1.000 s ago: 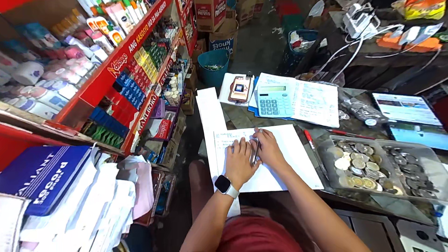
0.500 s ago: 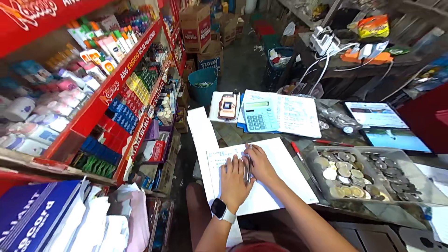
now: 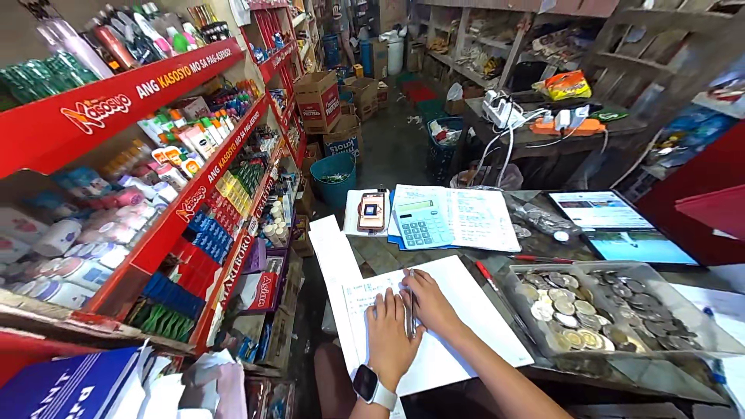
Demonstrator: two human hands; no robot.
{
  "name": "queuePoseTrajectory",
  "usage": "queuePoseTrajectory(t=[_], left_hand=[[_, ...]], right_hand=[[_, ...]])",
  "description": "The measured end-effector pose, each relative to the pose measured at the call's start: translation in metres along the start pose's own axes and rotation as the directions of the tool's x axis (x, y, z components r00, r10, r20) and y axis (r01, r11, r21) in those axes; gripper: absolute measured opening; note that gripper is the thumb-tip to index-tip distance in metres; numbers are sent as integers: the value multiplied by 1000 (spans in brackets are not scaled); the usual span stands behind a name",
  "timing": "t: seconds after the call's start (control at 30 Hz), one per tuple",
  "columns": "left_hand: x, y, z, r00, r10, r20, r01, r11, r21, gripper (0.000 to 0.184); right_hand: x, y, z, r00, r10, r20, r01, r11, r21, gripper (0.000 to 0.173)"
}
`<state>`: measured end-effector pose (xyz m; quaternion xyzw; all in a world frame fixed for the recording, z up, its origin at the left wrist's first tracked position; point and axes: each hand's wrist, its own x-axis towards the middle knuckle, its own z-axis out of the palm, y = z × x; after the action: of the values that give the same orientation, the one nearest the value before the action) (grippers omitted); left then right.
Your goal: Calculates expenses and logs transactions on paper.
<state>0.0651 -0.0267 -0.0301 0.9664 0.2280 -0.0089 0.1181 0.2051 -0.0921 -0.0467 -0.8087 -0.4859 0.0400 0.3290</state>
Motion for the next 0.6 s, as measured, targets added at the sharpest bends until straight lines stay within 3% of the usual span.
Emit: queuePoseTrajectory(t=[0.3, 0.6], left_hand=[[-1, -5, 7, 997, 18, -72, -17, 1000, 19, 78], [0, -4, 2, 1000, -4, -11, 4, 1000, 16, 78]], right_hand=[[1, -3, 0, 999, 19, 32, -19, 1000, -9, 27], [2, -2, 2, 999, 23, 24, -23, 1000, -4, 27]])
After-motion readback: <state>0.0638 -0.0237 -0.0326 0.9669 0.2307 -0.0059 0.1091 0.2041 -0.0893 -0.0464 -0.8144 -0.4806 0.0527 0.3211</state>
